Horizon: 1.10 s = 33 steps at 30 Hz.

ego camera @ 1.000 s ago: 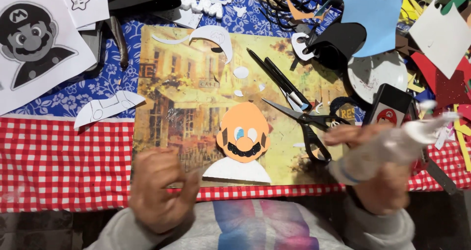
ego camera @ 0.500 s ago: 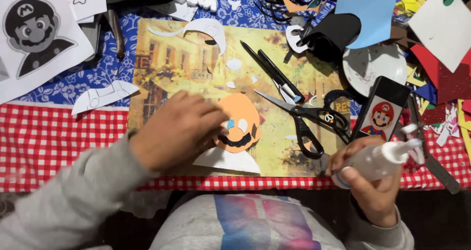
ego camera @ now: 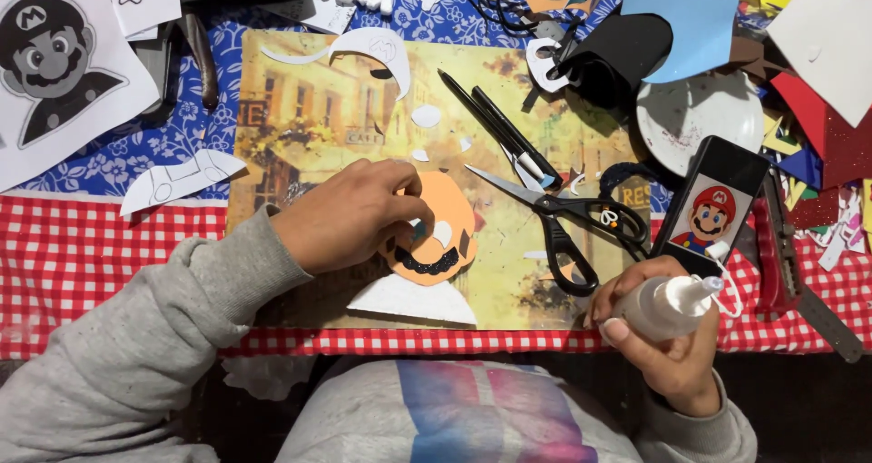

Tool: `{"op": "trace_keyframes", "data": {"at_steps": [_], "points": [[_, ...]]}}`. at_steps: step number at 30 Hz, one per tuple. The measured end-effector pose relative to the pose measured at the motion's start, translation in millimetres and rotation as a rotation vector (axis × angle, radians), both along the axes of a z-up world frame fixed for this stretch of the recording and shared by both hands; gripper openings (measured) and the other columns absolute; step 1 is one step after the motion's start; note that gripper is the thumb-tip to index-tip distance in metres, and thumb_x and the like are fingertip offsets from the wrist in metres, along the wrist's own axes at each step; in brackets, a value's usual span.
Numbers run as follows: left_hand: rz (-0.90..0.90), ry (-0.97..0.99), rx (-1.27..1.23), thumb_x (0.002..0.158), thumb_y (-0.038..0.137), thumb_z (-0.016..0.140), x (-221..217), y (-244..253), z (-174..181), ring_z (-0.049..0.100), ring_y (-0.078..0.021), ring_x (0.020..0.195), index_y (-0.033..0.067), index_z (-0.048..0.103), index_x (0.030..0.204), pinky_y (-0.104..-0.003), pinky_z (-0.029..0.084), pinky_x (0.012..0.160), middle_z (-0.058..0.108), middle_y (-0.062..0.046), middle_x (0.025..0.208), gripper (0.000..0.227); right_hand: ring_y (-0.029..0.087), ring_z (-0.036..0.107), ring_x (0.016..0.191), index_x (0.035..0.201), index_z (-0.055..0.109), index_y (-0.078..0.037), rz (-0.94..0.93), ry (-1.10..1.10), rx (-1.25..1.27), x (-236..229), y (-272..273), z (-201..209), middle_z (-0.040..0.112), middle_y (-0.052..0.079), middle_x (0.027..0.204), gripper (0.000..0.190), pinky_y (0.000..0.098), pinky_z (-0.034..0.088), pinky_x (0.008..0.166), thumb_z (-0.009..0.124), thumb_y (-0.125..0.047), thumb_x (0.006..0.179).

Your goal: Making a Super Mario paper craft by cutting and gluing paper shapes.

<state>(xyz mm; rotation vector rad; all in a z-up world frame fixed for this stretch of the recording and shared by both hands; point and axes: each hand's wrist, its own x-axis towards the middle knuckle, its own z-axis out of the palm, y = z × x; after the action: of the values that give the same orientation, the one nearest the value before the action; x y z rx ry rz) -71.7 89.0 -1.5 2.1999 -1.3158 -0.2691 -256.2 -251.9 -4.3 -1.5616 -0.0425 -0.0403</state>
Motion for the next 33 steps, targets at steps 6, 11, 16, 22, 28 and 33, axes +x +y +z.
{"op": "trace_keyframes", "data": {"at_steps": [6,11,16,22,28,33], "points": [[-0.01,0.022,0.024,0.081,0.013,0.072,0.8,-3.2,0.6,0.06,-0.0306,0.093,0.0144,0.073,0.096,-0.044,0.047,0.08,0.06,-0.008,0.097,0.016,0.023,0.068,0.086,0.114,0.052,0.002,0.004,-0.008,0.008,1.7,2.6,1.4,0.064,0.013,0.088,0.032,0.0429,0.06,0.084,0.07,0.002,0.087],[-0.008,0.028,0.028,0.082,0.014,0.072,2.3,-3.1,-7.0,0.06,-0.0288,0.095,0.0153,0.072,0.093,-0.044,0.045,0.082,0.06,-0.006,0.097,0.011,0.023,0.068,0.087,0.114,0.052,0.002,0.006,-0.014,0.006,2.3,1.0,-0.8,0.064,0.013,0.088,0.033,0.0434,0.06,0.083,0.07,0.002,0.087],[-0.002,0.045,0.057,0.081,0.015,0.073,3.2,-3.5,-5.0,0.06,-0.0267,0.097,0.0163,0.072,0.091,-0.042,0.043,0.083,0.06,-0.004,0.096,0.009,0.023,0.067,0.086,0.116,0.052,0.002,0.006,-0.026,0.035,2.1,0.9,-2.0,0.065,0.014,0.089,0.034,0.0428,0.059,0.081,0.07,0.002,0.088],[-0.022,0.022,0.062,0.075,0.012,0.075,4.1,-3.1,-1.9,0.059,-0.026,0.097,0.0163,0.073,0.093,-0.042,0.042,0.083,0.06,-0.004,0.095,0.019,0.024,0.067,0.087,0.116,0.052,0.002,-0.007,-0.013,0.035,1.6,0.3,-1.6,0.065,0.014,0.089,0.033,0.043,0.059,0.081,0.069,0.001,0.089],[-0.02,0.016,0.095,0.076,0.011,0.076,2.5,-3.7,0.7,0.06,-0.0235,0.097,0.0191,0.073,0.09,-0.04,0.04,0.085,0.061,-0.001,0.093,0.016,0.026,0.067,0.088,0.116,0.052,0.002,-0.012,-0.03,0.02,1.4,0.4,1.8,0.065,0.015,0.089,0.033,0.0425,0.058,0.081,0.07,0.001,0.088],[-0.024,-0.026,0.101,0.076,0.008,0.074,1.8,0.9,5.9,0.06,-0.023,0.092,0.0194,0.073,0.104,-0.04,0.038,0.079,0.063,-0.002,0.098,0.03,0.027,0.067,0.086,0.117,0.051,0.002,-0.023,-0.039,0.053,0.9,1.6,4.0,0.063,0.016,0.089,0.034,0.0444,0.058,0.08,0.069,0.003,0.088]]}}
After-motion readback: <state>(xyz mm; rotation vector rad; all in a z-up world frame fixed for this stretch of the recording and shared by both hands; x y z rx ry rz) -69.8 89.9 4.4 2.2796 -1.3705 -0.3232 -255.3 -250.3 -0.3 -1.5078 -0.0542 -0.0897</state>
